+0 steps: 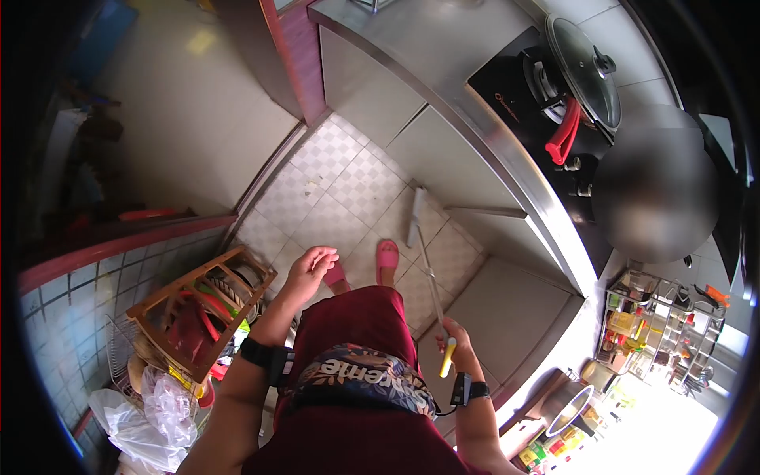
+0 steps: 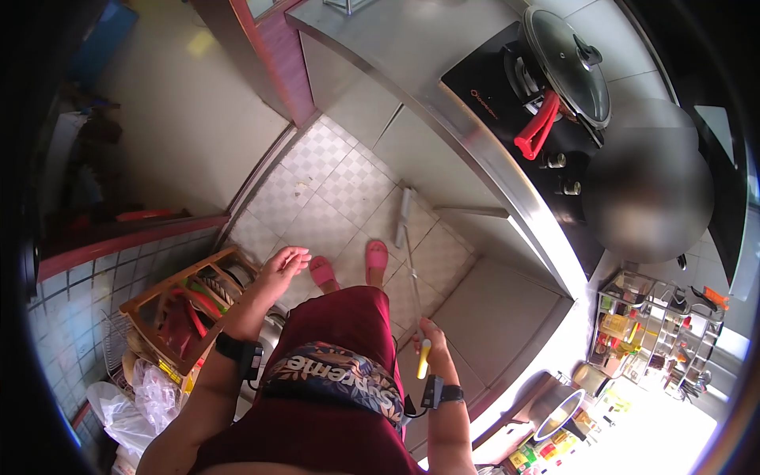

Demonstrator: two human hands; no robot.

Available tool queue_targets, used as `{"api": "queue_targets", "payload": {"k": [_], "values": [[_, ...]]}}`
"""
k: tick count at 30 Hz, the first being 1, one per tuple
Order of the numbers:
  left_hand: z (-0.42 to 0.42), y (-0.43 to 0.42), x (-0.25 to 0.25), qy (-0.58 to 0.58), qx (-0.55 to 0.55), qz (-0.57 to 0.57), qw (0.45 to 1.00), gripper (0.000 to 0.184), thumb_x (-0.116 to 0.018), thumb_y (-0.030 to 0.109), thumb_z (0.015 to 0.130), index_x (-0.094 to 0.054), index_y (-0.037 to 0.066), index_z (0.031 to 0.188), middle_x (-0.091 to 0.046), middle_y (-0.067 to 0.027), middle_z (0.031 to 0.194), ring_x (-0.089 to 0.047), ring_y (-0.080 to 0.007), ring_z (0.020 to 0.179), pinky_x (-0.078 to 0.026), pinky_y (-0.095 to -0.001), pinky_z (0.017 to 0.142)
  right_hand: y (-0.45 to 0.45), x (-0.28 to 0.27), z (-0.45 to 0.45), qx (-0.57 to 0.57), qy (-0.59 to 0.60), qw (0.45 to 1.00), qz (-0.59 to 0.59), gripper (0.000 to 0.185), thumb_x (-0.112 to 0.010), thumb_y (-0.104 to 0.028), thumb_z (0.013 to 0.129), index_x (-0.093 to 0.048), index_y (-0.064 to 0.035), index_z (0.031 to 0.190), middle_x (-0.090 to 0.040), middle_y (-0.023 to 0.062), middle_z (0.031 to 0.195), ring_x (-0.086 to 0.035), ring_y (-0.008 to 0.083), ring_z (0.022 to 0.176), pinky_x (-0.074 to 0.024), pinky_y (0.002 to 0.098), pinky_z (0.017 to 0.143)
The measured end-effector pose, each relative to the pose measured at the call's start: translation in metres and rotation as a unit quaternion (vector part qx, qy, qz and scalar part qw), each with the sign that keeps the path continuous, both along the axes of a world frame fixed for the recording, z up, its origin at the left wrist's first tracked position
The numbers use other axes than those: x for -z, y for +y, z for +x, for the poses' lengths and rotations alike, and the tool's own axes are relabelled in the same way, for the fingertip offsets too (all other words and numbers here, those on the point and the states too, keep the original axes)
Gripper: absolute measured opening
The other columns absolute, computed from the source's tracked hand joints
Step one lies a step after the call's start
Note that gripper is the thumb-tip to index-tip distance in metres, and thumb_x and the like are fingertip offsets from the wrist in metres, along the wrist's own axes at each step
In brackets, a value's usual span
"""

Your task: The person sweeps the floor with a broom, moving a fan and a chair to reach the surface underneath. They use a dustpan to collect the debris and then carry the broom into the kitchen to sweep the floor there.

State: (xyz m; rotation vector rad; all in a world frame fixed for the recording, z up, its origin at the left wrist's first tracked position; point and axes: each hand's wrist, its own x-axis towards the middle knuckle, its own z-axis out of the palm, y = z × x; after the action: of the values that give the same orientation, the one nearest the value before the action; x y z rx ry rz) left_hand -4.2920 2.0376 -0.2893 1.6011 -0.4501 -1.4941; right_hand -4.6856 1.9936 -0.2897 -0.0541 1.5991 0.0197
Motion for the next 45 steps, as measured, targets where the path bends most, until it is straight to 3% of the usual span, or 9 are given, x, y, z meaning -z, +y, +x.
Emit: {"api": "queue_targets", "payload": {"k": [4,10,13,16,22,32,39,42,45], "values": [[-0.014,-0.016,-0.01,-0.015,-0.015,0.02,1.0,0.025,-0.045,0.023,0.093,-0.051,0.006,0.109,-0.059,-0.0083,0.101,-0.056,-0.0146,0.091,-0.045,-0.0274,0.08,-0.03,0.001,-0.056,0.043,0.078,0.996,-0.003,0.034,-0.058,-0.031,0.08,-0.042,-0.009,0.1,-0.052,0.0086,0.062,-0.048,0.0151,0.043,-0.0391,0.0261,0.037],[-0.043,-0.047,-0.015,-0.024,-0.04,0.076,0.996,0.023,-0.046,0.017,0.092,-0.05,0.002,0.109,-0.057,-0.0099,0.104,-0.056,-0.0168,0.097,-0.044,-0.0275,0.084,-0.086,0.097,-0.143,0.211,0.039,0.974,0.07,0.02,-0.052,-0.025,0.08,-0.045,-0.0067,0.082,-0.046,0.0073,0.053,-0.046,0.0182,0.041,-0.0404,0.031,0.039],[-0.061,-0.071,-0.019,-0.037,-0.038,0.039,0.998,0.023,-0.046,0.016,0.092,-0.05,0.001,0.109,-0.057,-0.0102,0.104,-0.055,-0.0164,0.098,-0.044,-0.0278,0.084,-0.121,0.104,-0.103,0.106,0.029,0.993,-0.032,0.021,-0.047,-0.028,0.082,-0.046,-0.0072,0.078,-0.047,0.0079,0.053,-0.047,0.0205,0.042,-0.0387,0.0328,0.038],[-0.073,-0.088,-0.015,-0.018,-0.058,0.043,0.997,0.024,-0.046,0.017,0.092,-0.049,0.001,0.109,-0.056,-0.0099,0.105,-0.055,-0.0162,0.099,-0.044,-0.0278,0.085,-0.134,0.124,-0.066,0.128,0.07,0.987,0.069,0.025,-0.044,-0.031,0.083,-0.048,-0.0073,0.079,-0.048,0.0087,0.054,-0.048,0.0226,0.043,-0.0372,0.0342,0.038],[-0.08,-0.089,-0.026,-0.036,-0.14,0.037,0.989,0.025,-0.044,0.019,0.093,-0.05,0.001,0.109,-0.058,-0.0077,0.099,-0.054,-0.0133,0.094,-0.043,-0.0257,0.083,-0.143,0.105,-0.03,-0.039,-0.046,0.998,0.033,0.028,-0.049,-0.035,0.082,-0.047,-0.0089,0.074,-0.048,0.0096,0.053,-0.046,0.0229,0.04,-0.0377,0.0337,0.037],[-0.087,-0.022,-0.054,-0.113,-0.242,0.09,0.959,0.027,-0.043,0.023,0.093,-0.05,0.003,0.111,-0.059,-0.0069,0.102,-0.055,-0.0141,0.093,-0.043,-0.0279,0.082,-0.194,0.121,0.112,-0.346,-0.2,0.916,-0.019,0.033,-0.057,-0.033,0.081,-0.046,-0.0166,0.107,-0.051,0.0058,0.054,-0.047,0.015,0.04,-0.0371,0.0282,0.036],[-0.089,0.016,-0.073,-0.107,-0.319,0.1,0.936,0.026,-0.044,0.02,0.092,-0.05,0.004,0.112,-0.059,-0.0057,0.103,-0.054,-0.013,0.092,-0.042,-0.0273,0.081,-0.221,0.104,0.165,-0.387,-0.218,0.895,-0.035,0.042,-0.058,-0.032,0.082,-0.044,-0.0157,0.118,-0.05,0.0054,0.054,-0.045,0.0147,0.037,-0.0368,0.0289,0.034],[-0.088,0.033,-0.073,-0.111,-0.341,0.103,0.928,0.026,-0.043,0.019,0.092,-0.05,0.004,0.112,-0.058,-0.0057,0.103,-0.054,-0.0128,0.092,-0.042,-0.0274,0.081,-0.211,0.079,0.16,-0.433,-0.139,0.886,-0.085,0.04,-0.057,-0.031,0.082,-0.047,-0.0145,0.117,-0.05,0.0051,0.054,-0.045,0.0145,0.037,-0.0379,0.0292,0.034],[-0.092,0.049,-0.067,-0.113,-0.357,0.097,0.922,0.026,-0.043,0.019,0.092,-0.05,0.003,0.112,-0.058,-0.0059,0.103,-0.054,-0.0129,0.092,-0.042,-0.0275,0.082,-0.199,0.093,0.143,-0.492,-0.095,0.848,-0.17,0.025,-0.057,-0.03,0.082,-0.052,-0.0099,0.097,-0.048,0.0047,0.054,-0.048,0.016,0.041,-0.04,0.0318,0.034]]}}
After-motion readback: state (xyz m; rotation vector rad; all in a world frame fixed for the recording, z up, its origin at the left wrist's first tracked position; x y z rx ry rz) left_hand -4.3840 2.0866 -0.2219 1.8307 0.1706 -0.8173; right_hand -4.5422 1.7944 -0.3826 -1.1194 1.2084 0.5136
